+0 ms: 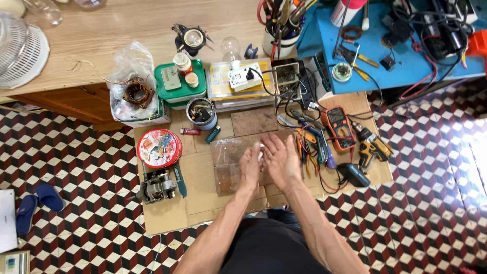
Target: The person uses pliers and a screwdriver to strip and twist wires, then handles a black hair dryer, inspecting its body and cord. They place the hair dryer on the table and continue manipulating small components and tools on the workbench.
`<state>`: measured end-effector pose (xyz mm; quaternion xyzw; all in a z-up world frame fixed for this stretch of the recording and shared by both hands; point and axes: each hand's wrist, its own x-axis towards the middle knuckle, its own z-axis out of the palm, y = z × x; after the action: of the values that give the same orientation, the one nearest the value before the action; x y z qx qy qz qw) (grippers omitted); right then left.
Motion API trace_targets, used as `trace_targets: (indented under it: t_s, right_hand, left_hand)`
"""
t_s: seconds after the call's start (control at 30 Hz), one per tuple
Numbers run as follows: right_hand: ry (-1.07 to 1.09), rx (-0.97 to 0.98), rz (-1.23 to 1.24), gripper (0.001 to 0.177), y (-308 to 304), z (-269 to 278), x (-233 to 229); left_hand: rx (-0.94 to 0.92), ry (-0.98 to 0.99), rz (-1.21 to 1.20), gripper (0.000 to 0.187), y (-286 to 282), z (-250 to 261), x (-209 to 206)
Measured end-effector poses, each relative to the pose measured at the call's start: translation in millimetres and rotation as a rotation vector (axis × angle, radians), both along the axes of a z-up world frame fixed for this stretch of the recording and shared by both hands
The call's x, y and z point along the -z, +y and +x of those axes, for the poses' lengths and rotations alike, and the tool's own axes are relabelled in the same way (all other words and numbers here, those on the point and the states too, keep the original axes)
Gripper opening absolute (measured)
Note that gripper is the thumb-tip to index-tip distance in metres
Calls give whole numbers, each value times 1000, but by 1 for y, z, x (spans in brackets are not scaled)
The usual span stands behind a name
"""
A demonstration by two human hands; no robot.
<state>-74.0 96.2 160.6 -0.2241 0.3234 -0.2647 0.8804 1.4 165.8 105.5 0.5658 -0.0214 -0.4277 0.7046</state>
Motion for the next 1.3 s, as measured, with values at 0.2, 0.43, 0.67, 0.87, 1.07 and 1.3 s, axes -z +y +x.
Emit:
trace_targets:
  t_s: [0.2, 0.43, 0.67, 0.87, 1.07, 1.3]
  right_hand:
    - [-199, -6, 1, 89, 1, -11, -3]
    - [66, -3, -84, 89, 22, 18, 9]
    - [245, -147, -98, 79, 64, 30, -1]
    - [521, -138, -566, 52, 85, 13, 19]
    - [553, -20, -476, 26, 69, 18, 42]
    - [484, 94, -273, 19, 31, 9, 56]
  left_hand:
    - [-81, 173, 116, 33, 7, 8, -1]
    - [3, -498, 50, 47, 11, -20, -7]
    - [210, -624, 169, 69, 17, 21, 8]
    - [236, -266, 344, 72, -14, 61, 51]
    - [144, 353, -116, 82, 10, 41, 42]
    - [292, 23, -58, 62, 37, 11, 9]
